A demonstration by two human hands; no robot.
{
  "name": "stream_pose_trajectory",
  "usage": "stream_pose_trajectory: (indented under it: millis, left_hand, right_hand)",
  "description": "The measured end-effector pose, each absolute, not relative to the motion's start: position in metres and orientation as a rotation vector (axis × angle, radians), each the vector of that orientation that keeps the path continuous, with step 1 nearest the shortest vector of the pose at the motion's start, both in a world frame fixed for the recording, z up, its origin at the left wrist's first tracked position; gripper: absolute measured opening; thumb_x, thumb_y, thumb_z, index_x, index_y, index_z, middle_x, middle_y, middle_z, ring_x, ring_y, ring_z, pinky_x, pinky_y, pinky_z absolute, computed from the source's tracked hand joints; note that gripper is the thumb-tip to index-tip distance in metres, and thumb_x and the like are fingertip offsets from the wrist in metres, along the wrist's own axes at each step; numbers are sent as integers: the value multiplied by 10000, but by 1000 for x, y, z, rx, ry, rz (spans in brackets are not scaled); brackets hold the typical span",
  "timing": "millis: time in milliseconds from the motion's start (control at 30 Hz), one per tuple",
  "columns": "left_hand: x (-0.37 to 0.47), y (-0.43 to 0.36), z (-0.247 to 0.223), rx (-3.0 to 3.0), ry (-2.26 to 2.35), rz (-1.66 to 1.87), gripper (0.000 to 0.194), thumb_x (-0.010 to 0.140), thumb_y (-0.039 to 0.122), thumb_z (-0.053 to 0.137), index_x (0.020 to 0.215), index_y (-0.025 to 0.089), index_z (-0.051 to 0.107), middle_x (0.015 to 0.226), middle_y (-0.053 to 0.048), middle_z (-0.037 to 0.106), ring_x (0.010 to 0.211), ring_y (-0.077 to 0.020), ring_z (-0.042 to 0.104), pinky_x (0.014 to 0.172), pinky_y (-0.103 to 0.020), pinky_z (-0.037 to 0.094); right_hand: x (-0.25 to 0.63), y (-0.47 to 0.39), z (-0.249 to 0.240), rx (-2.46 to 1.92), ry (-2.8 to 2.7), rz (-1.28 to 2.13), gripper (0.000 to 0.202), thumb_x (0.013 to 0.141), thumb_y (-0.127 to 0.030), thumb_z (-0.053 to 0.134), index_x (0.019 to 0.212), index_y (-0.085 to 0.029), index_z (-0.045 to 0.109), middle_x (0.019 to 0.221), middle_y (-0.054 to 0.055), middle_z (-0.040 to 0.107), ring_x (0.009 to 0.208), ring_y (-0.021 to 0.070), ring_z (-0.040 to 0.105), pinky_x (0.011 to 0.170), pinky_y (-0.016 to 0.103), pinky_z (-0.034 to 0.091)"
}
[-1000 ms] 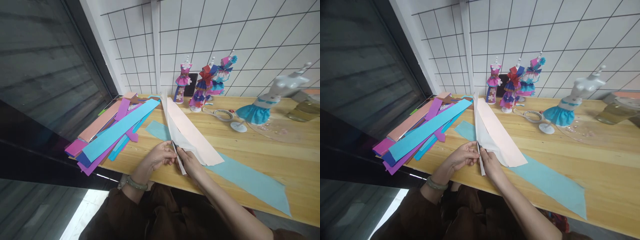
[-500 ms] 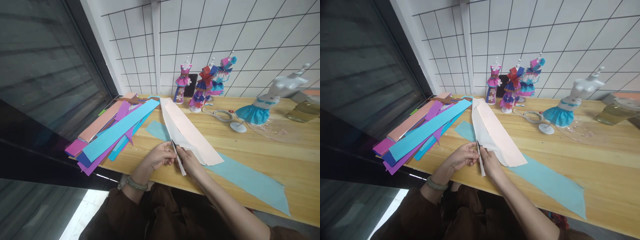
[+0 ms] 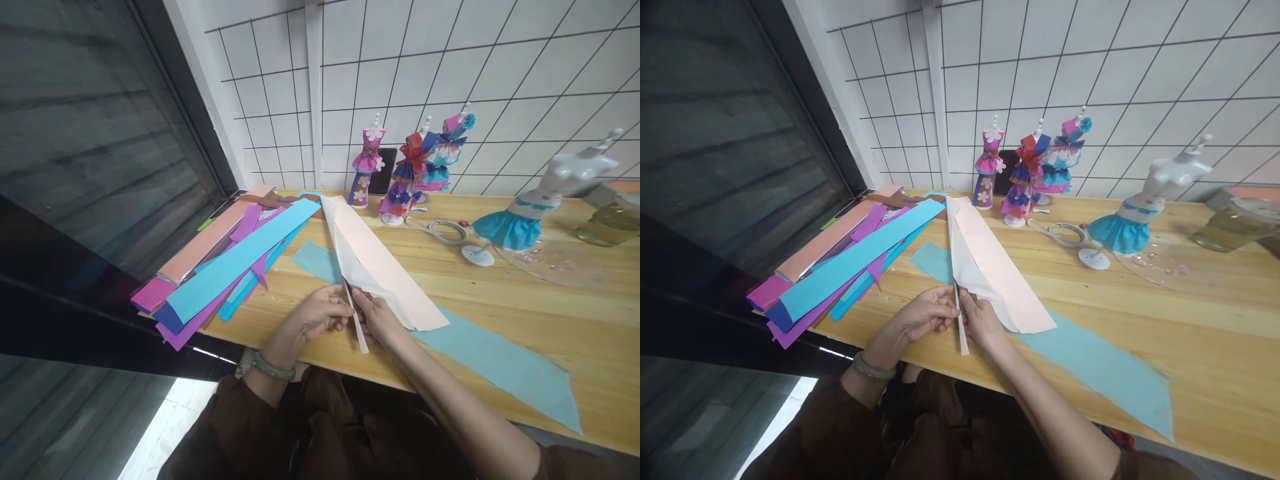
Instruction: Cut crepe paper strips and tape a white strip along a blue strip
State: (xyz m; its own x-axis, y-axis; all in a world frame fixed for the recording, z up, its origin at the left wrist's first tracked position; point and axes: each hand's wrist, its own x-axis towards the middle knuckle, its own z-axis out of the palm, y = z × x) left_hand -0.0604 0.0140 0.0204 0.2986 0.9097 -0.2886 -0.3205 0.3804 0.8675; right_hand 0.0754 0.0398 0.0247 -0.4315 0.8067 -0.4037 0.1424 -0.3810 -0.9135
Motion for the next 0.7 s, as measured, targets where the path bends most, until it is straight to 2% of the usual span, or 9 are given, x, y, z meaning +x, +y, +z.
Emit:
stream_pose_trajectory:
  millis: [433,700]
  left_hand:
    - [-60,14,21,796,894,927,514,626,122,644,1102,161,453,587,51,528,426,-39,459,385,-146,314]
    - [-61,13,20,781,903,928,526,629,126,645,1111,161,437,582,53,527,423,-42,463,391,-150,322]
  right_hand:
    - [75,47,22,-1231,-1312,1894,343,747,-504,459,887,-192,468,423,-99,318,310,52,266,294,176,199]
    - [74,51,14,-1205,-1312,1859,334,737,-518,474,818,-194,471,465,-89,302,330,51,283,298,181,206]
